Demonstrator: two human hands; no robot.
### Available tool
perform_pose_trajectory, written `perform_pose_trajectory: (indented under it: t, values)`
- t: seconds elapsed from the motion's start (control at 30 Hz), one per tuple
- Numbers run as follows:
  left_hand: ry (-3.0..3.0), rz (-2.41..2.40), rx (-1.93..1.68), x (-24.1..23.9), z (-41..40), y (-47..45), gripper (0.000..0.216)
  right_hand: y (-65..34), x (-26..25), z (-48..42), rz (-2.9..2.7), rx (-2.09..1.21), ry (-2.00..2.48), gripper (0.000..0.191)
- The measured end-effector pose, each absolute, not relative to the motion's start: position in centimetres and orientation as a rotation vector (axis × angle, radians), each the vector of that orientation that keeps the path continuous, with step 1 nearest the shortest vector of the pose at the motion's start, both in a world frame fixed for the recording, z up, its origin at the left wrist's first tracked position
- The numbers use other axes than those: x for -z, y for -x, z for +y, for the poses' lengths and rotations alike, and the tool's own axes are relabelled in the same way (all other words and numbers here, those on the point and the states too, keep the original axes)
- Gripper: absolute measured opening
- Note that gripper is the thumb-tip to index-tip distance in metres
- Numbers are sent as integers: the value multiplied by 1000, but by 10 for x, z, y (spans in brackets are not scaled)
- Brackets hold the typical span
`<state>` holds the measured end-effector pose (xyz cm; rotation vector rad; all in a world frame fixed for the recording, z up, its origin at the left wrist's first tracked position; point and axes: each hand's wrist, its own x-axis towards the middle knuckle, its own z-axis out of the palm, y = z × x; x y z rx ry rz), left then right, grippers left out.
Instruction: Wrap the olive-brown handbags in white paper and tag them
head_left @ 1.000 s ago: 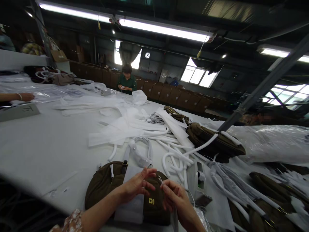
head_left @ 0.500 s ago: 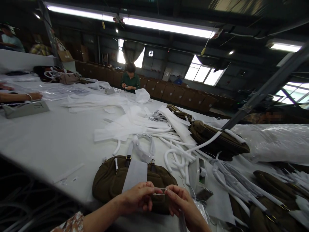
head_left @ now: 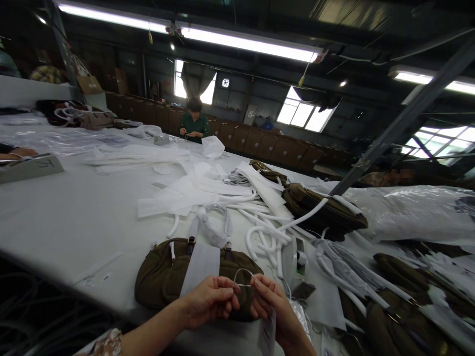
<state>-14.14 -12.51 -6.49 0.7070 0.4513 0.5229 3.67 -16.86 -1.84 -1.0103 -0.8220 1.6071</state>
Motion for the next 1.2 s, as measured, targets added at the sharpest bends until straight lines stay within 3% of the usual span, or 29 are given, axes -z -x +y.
perform_pose_trajectory:
  t: [0.13,0.27,0.37,0.47,0.57,0.7,0.87,1.03,1.2]
  values:
    - [-1035,640,-508,67,-113,145,37,-54,27,-174,-1044,-1426,1233,30]
    - [-1210,748,-494,69,-100,149,32,-81,31,-184,-1493,-943,1653,22]
    - [-1314,778,-470,66,-100,151,22,-71,25,-184,-1495,-675,1650,34]
    - [-1394,791,-478,58,-100,154,17,-33,24,-171,-1545,-838,1464,46]
    - [-1422,847,-509,52,-93,166,19,4,34,-154,-1566,-956,1431,39]
    - [-1433,956,-531,53,-83,186,25,24,49,-136,-1629,-791,1508,26]
    - [-1564,1071,-545,57,-69,215,29,34,44,-122,-1670,-750,1569,28]
    - [-1738,1456,-635,68,-8,258,34,44,35,-98,-1588,-790,1664,30]
    - [-1773,1542,-446,99,52,253,31,62,46,-60,-1589,-845,1690,31]
